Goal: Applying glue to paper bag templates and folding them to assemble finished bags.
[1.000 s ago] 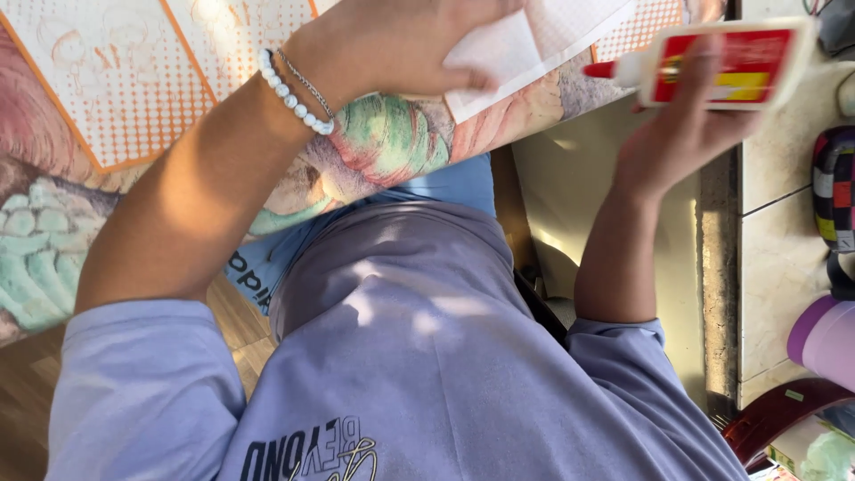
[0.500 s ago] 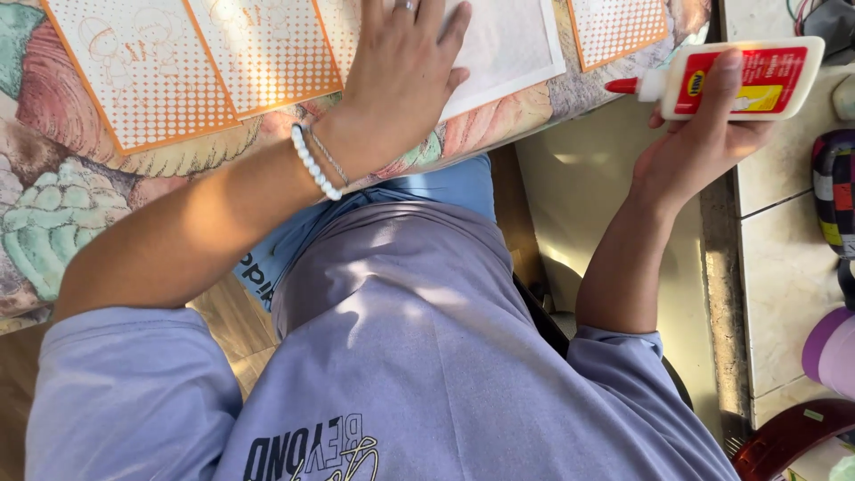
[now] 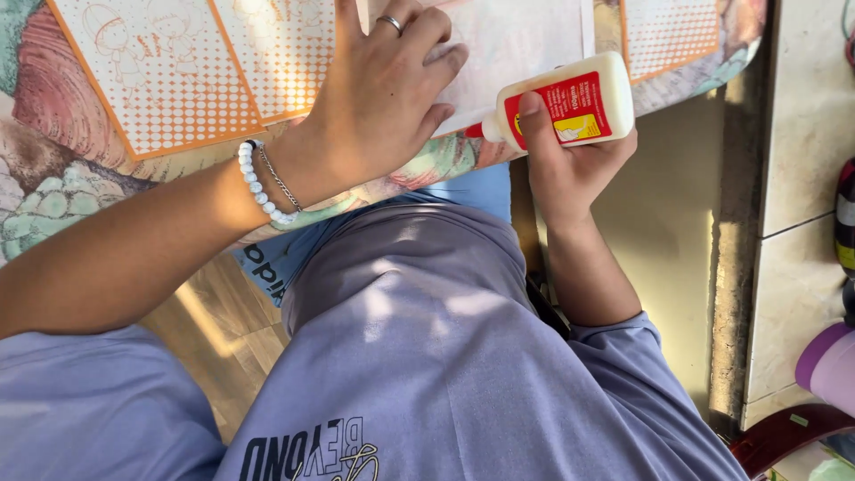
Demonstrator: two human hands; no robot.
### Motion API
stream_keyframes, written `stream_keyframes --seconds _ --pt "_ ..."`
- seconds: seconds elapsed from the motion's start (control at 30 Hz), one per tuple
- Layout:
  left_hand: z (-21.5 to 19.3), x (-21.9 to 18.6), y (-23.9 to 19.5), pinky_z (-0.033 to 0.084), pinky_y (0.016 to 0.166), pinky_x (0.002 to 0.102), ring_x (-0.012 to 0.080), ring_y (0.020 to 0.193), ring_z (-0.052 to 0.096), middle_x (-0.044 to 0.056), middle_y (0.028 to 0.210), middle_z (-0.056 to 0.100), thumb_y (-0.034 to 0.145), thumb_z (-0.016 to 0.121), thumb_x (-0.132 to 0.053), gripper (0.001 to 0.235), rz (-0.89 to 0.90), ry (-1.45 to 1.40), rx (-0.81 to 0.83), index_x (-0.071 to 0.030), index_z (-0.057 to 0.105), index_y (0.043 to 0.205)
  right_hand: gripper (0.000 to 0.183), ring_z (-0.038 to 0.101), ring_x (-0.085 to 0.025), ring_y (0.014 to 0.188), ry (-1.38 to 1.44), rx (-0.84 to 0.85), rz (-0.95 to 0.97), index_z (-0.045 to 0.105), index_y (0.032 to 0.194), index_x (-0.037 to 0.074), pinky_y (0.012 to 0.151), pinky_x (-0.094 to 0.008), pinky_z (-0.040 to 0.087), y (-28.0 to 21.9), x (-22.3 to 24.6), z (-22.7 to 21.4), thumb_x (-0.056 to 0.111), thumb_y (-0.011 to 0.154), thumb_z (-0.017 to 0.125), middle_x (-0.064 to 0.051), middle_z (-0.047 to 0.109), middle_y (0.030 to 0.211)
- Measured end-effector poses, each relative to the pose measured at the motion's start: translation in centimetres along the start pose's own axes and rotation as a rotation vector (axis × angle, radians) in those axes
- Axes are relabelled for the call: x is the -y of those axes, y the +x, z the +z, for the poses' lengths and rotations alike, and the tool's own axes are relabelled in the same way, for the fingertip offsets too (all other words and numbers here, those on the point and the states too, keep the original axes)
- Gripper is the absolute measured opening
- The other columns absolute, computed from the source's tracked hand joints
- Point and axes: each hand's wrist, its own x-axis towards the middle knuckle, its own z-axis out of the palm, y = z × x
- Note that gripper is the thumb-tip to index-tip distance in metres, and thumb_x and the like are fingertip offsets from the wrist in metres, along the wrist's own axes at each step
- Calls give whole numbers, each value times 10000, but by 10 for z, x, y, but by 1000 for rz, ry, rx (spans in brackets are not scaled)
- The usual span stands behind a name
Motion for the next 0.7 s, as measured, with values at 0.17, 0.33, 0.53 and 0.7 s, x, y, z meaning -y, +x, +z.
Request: stream_keyframes --seconds 0.17,0.33,0.53,0.7 --pt "-5 -1 -7 317 1003 530 251 1138 542 1 1160 565 856 822 -514 495 -39 -51 -3 -153 693 1168 227 741 -202 851 -9 6 -28 685 984 0 772 -341 664 -8 -3 11 135 897 846 -118 735 919" --pt "1 -5 -11 329 1014 545 276 1097 541 22 1138 572 844 800 -503 489 -64 -1 6 -155 686 1168 406 699 -309 1005 99 2 -93 512 1175 -22 894 -448 664 -20 -25 10 13 919 825 -253 662 1125" --pt "-10 7 -17 379 919 488 274 1120 523 56 1177 569 809 813 -408 497 11 -120 -56 -94 670 1167 563 683 -381 1077 90 5 -203 366 1255 31 947 -521 661 -21 -42 1 -72 930 814 -331 618 1188" --pt "-11 9 -19 375 937 518 297 1053 520 77 1144 548 808 782 -321 412 17 -187 -86 -63 662 1106 419 709 -343 939 81 -60 -189 504 1160 14 832 -479 681 -21 -39 7 -24 908 836 -242 661 1057"
